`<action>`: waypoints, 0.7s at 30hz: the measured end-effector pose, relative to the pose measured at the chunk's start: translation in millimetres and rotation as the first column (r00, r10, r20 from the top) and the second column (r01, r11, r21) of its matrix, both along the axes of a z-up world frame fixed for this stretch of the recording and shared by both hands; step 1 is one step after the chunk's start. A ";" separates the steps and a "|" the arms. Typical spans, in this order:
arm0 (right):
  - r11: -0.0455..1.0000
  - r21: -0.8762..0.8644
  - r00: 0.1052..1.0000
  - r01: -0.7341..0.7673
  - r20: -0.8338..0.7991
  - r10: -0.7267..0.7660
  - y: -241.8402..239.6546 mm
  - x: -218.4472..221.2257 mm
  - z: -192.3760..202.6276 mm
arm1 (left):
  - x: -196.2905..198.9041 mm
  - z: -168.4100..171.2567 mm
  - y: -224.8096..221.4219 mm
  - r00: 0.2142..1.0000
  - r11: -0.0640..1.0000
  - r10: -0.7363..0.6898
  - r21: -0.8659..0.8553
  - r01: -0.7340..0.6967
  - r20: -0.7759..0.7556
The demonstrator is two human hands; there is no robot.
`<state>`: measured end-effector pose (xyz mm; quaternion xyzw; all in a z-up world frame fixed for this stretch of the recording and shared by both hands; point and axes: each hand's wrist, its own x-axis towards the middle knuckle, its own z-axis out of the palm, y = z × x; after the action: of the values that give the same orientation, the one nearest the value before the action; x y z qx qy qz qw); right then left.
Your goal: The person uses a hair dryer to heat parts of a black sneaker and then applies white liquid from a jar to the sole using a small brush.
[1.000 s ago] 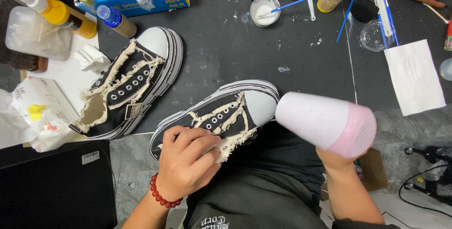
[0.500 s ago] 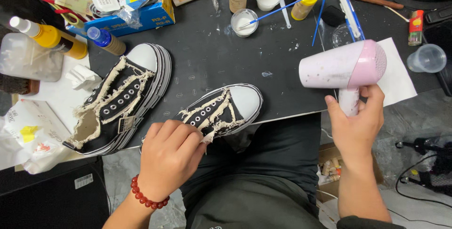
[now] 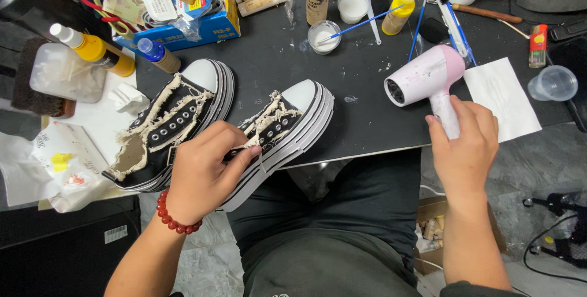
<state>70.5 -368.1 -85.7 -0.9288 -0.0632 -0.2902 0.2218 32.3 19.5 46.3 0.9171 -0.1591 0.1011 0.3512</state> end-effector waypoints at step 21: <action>-0.226 0.931 0.640 0.287 -0.010 0.768 117.0 -7.3 11.6 | -46.5 -31.2 -76.3 0.920 0.964 -0.238 0.192 0.184 0.311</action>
<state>63.1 -251.1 -74.1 -0.3974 0.0444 0.1845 0.8978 -14.2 -56.8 15.1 0.8895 -0.3215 0.2023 0.2540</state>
